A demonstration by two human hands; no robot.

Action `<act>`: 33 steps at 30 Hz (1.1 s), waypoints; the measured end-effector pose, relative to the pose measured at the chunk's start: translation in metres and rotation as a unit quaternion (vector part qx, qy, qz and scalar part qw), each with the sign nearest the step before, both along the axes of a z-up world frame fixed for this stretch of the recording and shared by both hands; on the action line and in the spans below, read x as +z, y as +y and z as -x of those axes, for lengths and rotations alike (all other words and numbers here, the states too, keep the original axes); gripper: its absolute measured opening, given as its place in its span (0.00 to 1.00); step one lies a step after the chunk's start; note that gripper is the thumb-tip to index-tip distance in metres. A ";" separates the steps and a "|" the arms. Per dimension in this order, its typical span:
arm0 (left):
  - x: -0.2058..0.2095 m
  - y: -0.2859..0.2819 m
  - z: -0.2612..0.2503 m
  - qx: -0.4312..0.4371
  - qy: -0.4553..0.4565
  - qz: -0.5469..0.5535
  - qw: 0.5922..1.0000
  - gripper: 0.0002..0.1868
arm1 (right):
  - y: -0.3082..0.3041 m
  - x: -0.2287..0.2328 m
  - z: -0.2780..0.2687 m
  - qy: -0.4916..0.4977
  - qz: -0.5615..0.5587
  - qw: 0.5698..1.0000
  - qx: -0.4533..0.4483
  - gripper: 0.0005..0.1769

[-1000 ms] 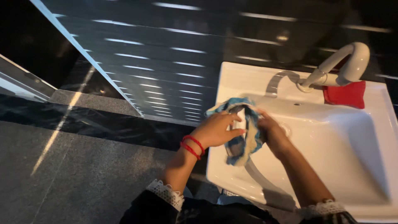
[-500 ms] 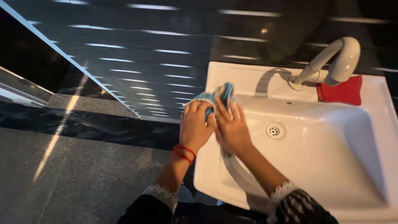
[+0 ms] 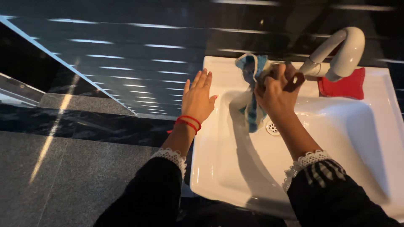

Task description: The person cleans a white bathroom sink basin, a white faucet, and the tiled wall behind them using a striped blue cloth and a red cloth, wiping different surfaces multiple times.

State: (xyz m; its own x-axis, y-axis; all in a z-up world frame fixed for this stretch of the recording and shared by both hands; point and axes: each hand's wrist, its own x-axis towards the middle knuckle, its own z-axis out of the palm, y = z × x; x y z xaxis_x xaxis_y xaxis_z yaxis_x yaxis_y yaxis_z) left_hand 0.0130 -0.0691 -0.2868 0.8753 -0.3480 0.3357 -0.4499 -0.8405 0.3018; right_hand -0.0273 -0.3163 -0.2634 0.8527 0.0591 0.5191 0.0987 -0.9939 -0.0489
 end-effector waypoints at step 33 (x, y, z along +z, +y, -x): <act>0.040 -0.015 -0.028 -0.021 0.224 -0.141 0.964 0.42 | 0.026 -0.040 -0.001 0.008 -0.093 0.992 0.089 0.29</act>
State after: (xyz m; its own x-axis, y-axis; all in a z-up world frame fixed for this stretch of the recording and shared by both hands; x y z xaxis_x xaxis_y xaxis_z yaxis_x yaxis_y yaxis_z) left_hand 0.0410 -0.0846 -0.2466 0.8940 -0.4078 -0.1857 -0.3626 -0.9018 0.2349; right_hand -0.0265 -0.2905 -0.3033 0.8452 0.1133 0.5224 0.2691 -0.9346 -0.2327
